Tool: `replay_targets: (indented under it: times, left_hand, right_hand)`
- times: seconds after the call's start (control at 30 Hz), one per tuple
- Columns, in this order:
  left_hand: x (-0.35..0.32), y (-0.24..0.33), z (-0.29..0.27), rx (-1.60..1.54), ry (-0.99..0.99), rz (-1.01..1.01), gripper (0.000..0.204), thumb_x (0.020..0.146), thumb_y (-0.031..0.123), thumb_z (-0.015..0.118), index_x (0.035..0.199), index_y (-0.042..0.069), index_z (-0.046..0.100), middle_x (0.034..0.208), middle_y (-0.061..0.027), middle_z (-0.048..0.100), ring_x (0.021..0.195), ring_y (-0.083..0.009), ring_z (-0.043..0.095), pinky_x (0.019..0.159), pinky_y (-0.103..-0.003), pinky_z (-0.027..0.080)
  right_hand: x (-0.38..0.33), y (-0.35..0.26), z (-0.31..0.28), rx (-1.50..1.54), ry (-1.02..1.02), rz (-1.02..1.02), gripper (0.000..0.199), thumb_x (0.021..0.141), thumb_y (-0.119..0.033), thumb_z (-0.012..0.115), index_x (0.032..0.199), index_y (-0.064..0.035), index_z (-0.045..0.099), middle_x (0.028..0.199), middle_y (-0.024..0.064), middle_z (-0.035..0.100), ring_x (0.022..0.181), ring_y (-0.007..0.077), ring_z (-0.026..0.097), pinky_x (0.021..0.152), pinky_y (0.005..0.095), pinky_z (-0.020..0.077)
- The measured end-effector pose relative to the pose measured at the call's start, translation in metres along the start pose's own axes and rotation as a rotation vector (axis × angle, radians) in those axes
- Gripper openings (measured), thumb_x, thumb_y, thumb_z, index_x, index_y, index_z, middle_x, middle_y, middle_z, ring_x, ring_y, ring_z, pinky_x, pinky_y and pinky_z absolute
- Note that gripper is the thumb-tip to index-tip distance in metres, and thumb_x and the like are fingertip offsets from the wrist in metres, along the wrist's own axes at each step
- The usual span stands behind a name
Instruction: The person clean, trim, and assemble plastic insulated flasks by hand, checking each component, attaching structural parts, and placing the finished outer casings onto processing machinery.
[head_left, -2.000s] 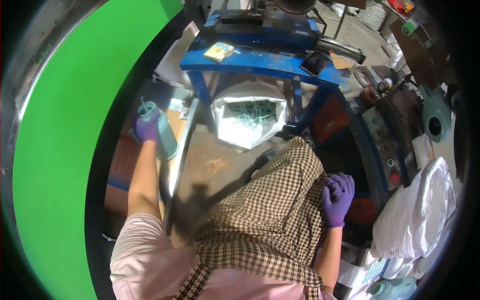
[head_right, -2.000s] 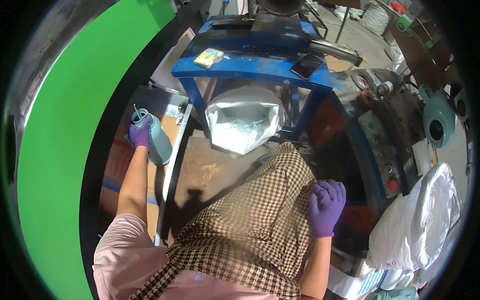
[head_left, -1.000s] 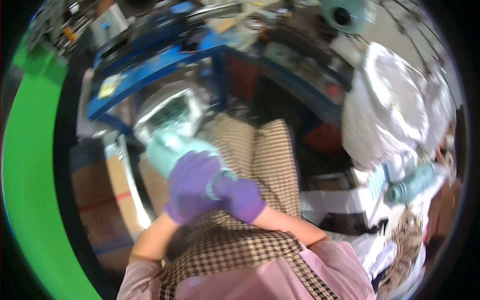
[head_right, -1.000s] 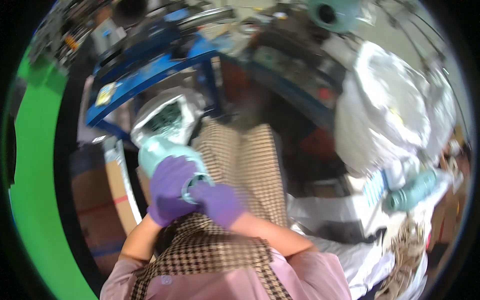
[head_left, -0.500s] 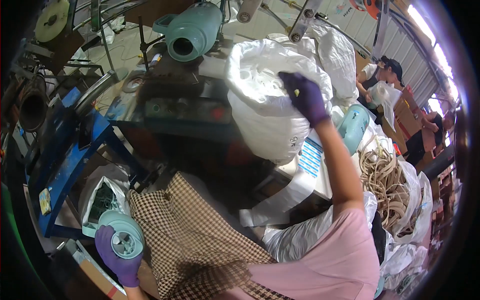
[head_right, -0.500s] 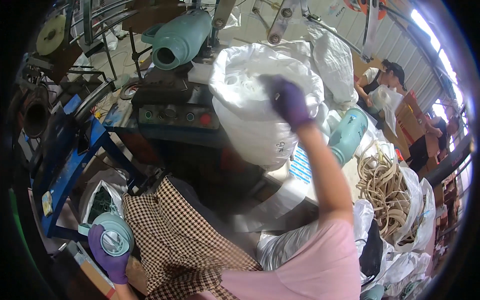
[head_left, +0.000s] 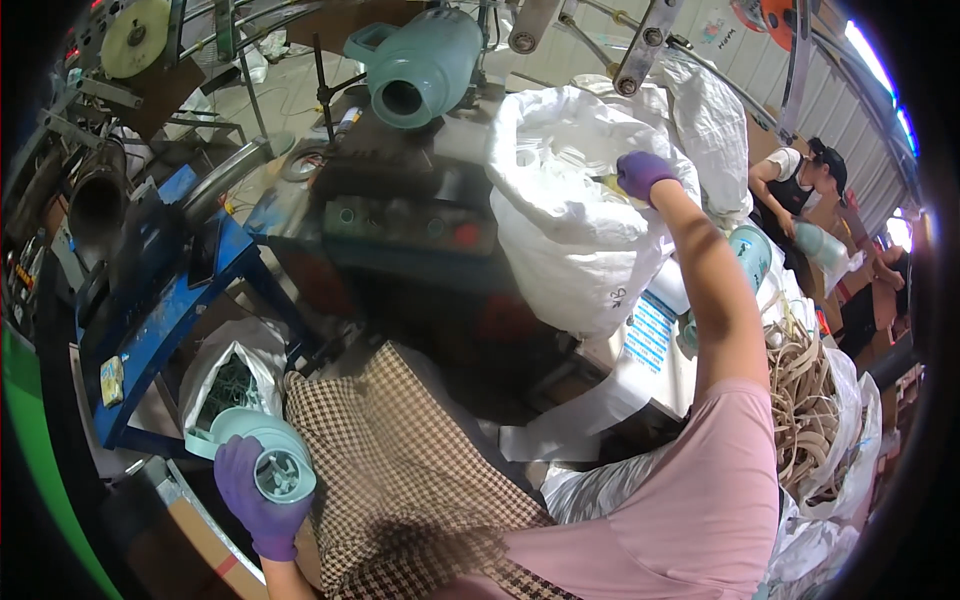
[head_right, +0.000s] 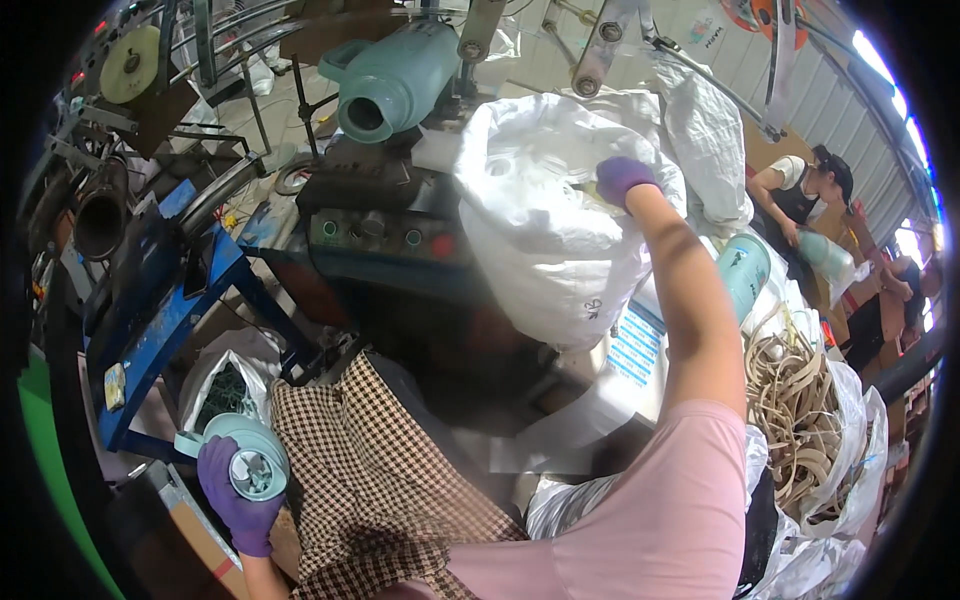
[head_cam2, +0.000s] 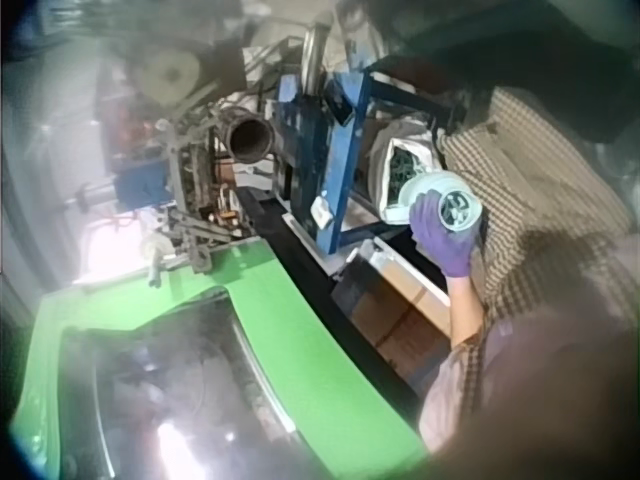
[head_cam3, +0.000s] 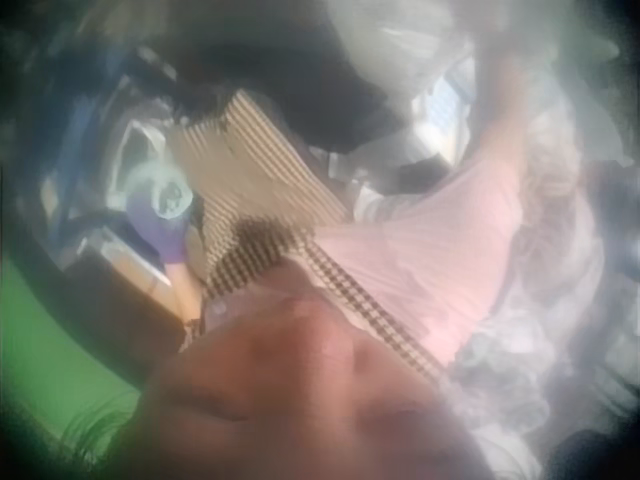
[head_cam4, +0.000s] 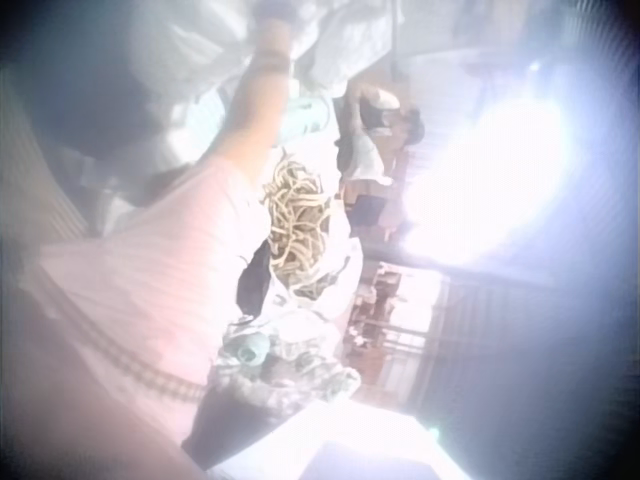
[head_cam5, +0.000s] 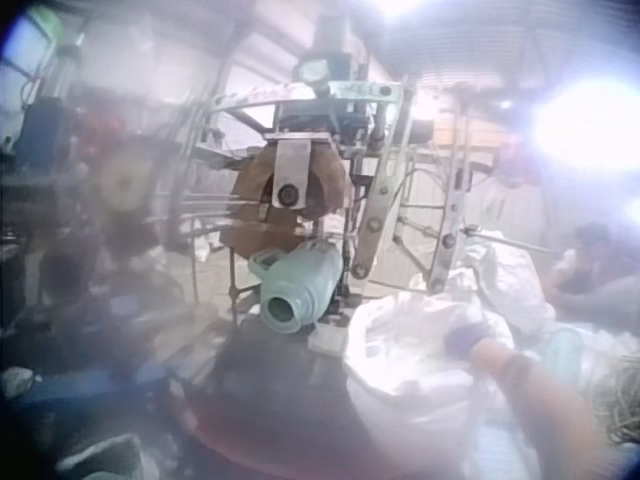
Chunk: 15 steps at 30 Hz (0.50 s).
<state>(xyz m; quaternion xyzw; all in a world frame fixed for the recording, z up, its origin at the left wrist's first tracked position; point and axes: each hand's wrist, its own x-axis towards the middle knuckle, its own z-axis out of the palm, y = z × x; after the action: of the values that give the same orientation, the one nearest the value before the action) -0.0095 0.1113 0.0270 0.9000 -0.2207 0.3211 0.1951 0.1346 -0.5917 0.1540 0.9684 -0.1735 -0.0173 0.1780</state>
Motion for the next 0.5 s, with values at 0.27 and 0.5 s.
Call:
replay_targets:
  times: [0.27, 0.5]
  left_hand:
    - [0.000, -0.002, 0.003, -0.018, 0.047, -0.082, 0.068, 0.059, 0.025, 0.086, 0.120, 0.005, 0.062, 0.118, -0.0136, 0.067, 0.120, -0.0389, 0.059, 0.112, -0.055, 0.040]
    - [-0.007, -0.008, 0.006, -0.053, 0.069, -0.088, 0.070, 0.060, 0.025, 0.086, 0.122, 0.004, 0.062, 0.123, -0.0151, 0.064, 0.124, -0.0397, 0.056, 0.113, -0.054, 0.039]
  right_hand:
    - [-0.003, -0.009, 0.021, 0.101, -0.191, -0.061, 0.048, 0.092, -0.041, 0.058, 0.128, -0.0109, 0.064, 0.127, 0.0209, 0.065, 0.119, 0.0373, 0.062, 0.101, 0.0456, 0.0488]
    - [-0.010, 0.000, -0.054, 0.272, 0.271, 0.277, 0.036, 0.087, -0.020, 0.057, 0.120, -0.0065, 0.063, 0.116, 0.0235, 0.069, 0.109, 0.0434, 0.064, 0.094, 0.0481, 0.0505]
